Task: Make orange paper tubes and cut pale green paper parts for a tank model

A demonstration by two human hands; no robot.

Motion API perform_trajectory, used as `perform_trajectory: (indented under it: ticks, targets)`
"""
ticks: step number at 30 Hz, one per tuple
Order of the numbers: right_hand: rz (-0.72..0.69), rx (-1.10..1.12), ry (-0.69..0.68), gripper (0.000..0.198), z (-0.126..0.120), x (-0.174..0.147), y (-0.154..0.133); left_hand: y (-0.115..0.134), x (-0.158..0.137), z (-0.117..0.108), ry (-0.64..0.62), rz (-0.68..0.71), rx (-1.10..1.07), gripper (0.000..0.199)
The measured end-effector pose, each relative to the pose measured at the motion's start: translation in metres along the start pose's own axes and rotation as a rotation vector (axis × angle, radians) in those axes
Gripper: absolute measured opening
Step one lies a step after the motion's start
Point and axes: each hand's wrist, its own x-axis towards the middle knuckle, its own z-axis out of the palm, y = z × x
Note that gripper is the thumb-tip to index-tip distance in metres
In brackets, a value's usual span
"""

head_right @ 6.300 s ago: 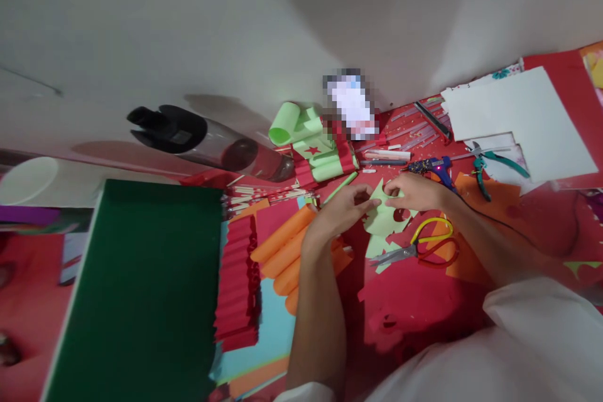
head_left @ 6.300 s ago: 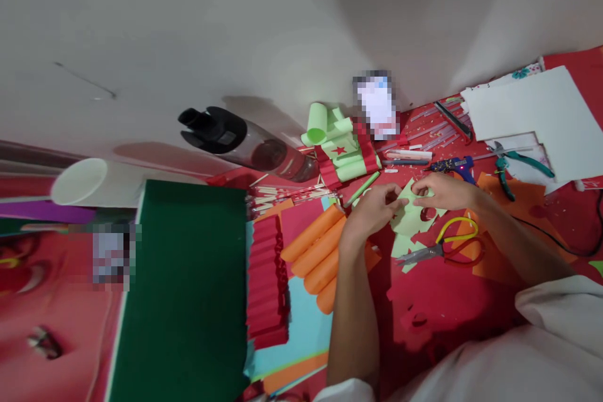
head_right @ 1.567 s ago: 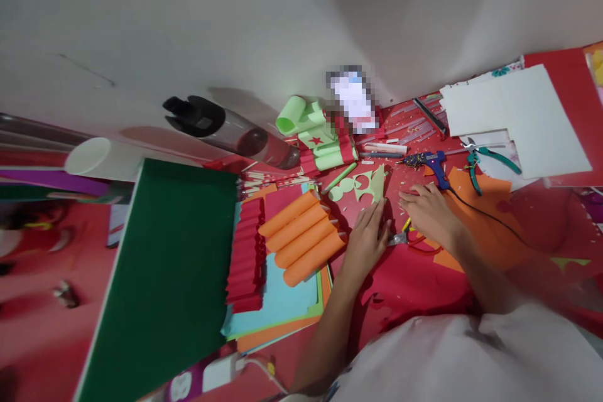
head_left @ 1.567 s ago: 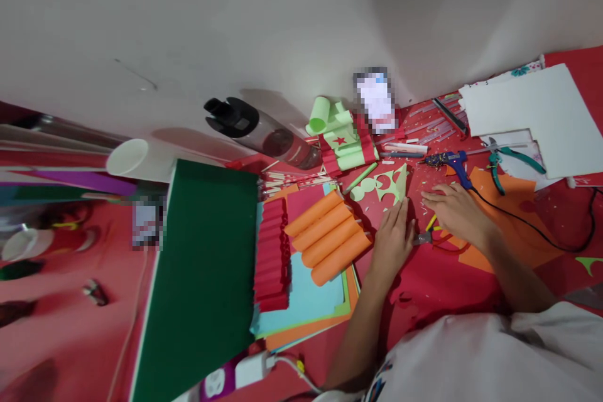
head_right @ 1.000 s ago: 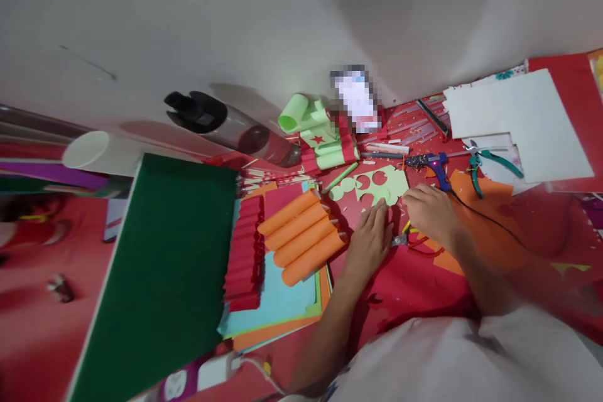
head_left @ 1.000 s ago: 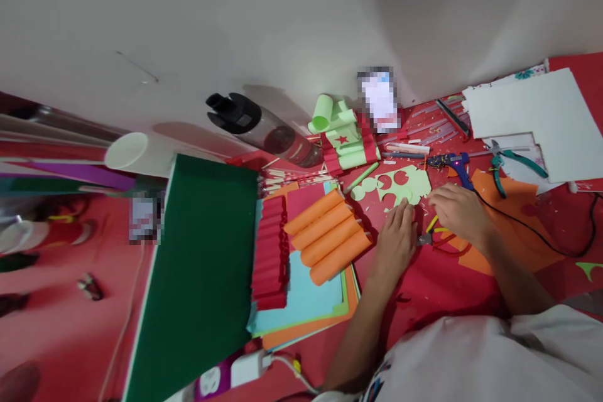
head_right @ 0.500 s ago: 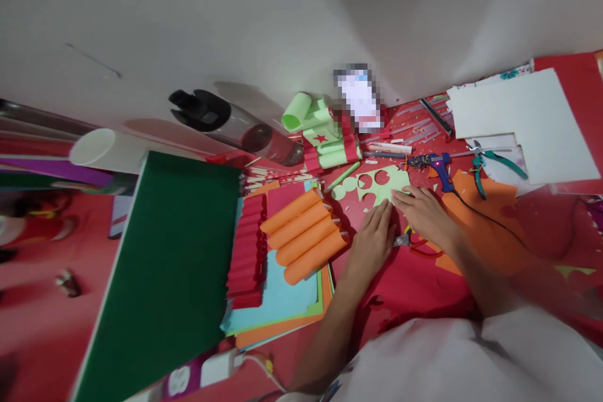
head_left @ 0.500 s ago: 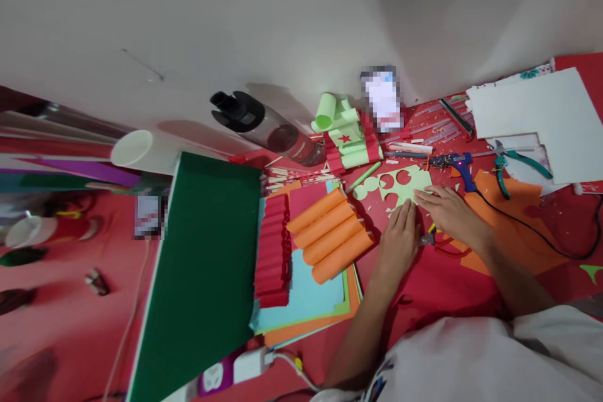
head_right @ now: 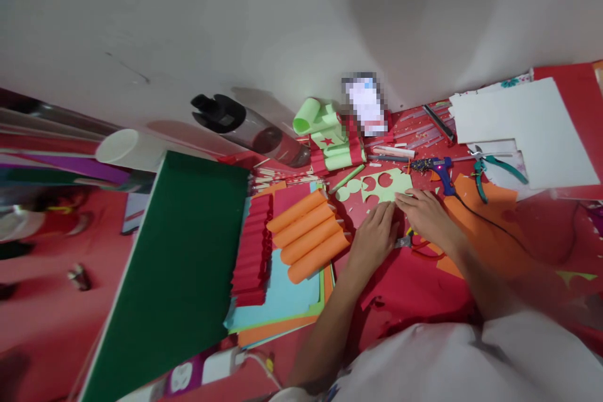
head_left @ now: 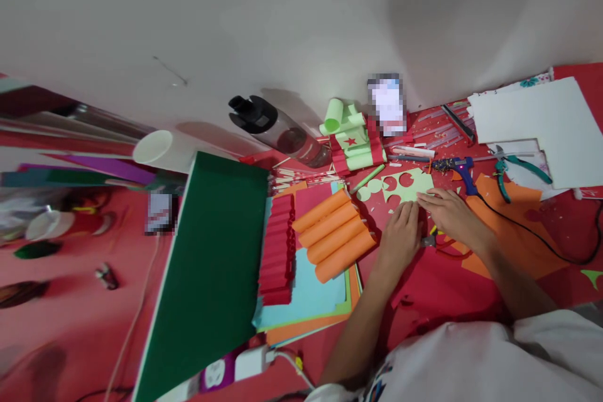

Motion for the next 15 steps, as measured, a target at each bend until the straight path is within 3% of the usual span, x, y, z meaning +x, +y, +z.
perform_trajectory:
  ticks: [4, 9, 15]
  targets:
    - [-0.012, 0.051, 0.008, 0.049, -0.003, 0.002, 0.004, 0.002, 0.007, -0.011, -0.087, 0.001, 0.067, 0.05]
    - [-0.009, 0.098, 0.021, 0.043, -0.029, 0.014, -0.007, 0.007, 0.016, -0.015, -0.14, -0.031, 0.096, 0.046]
    - [-0.213, -0.007, -0.079, 0.035, -0.06, 0.09, -0.037, 0.028, 0.024, -0.008, -0.206, -0.076, 0.189, 0.036]
